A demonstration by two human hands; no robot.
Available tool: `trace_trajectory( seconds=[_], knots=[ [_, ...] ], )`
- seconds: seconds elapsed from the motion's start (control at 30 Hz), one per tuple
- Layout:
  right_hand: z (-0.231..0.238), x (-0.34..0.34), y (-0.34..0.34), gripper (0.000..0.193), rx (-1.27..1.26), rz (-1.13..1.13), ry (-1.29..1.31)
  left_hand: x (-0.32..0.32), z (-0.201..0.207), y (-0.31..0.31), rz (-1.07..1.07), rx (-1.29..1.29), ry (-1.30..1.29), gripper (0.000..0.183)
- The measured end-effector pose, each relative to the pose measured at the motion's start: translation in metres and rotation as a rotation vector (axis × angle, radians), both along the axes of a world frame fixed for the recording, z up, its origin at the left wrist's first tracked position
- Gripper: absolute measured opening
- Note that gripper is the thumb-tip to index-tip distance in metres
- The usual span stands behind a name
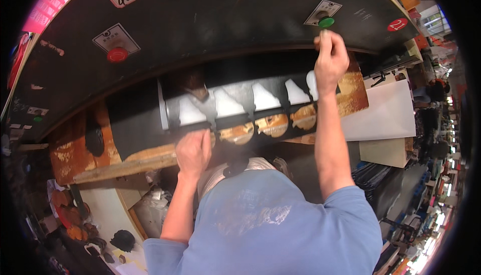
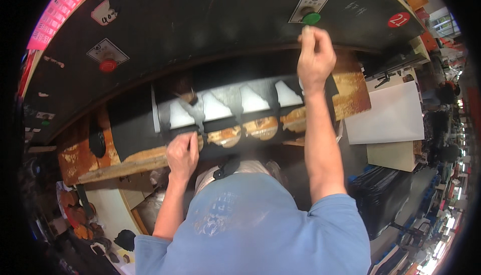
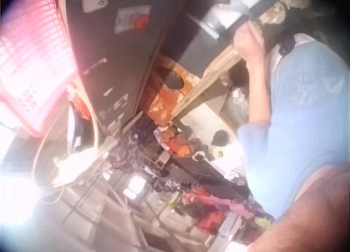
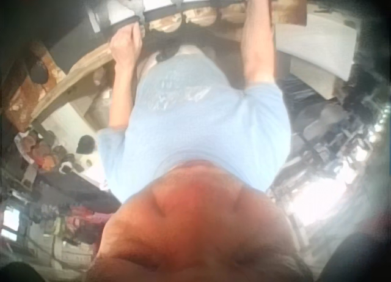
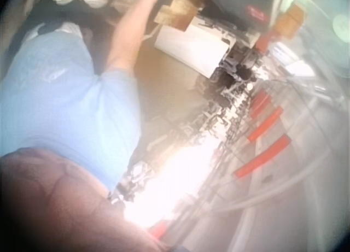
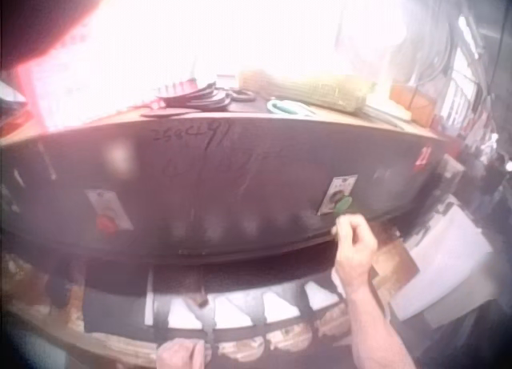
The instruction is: The person places a black sheet onto a die-cutting machine, presses a button to cut out multiple white shapes, removes the cut pieces, and discards the surrounding black material. This cycle is repeated several times.
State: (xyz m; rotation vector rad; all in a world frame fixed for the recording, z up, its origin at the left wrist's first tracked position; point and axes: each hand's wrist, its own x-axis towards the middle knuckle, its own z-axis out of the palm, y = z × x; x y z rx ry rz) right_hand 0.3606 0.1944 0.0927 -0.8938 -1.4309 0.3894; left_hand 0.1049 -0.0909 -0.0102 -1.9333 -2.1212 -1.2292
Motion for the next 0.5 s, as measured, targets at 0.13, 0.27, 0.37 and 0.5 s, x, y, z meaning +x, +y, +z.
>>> trace_trajectory(
  seconds=[0.13,0.27,0.37,0.5],
  knots=[
    [0.002,0.01,-0.004,0.022,-0.141,0.125,-0.072,-0.009,0.001,0.008,0.096,-0.037,-0.016,0.014],
    [-0.052,0.022,-0.065,0.022,-0.392,0.119,-0.102,-0.022,0.003,0.027,0.105,-0.001,0.007,0.019],
    [-0.096,0.008,-0.087,0.018,-0.227,0.112,-0.306,-0.027,0.009,0.039,0.151,-0.047,-0.027,0.023],
    [-0.114,0.002,-0.086,0.014,-0.19,0.09,-0.309,-0.026,0.014,0.042,0.156,-0.062,-0.049,0.025]
  ],
)
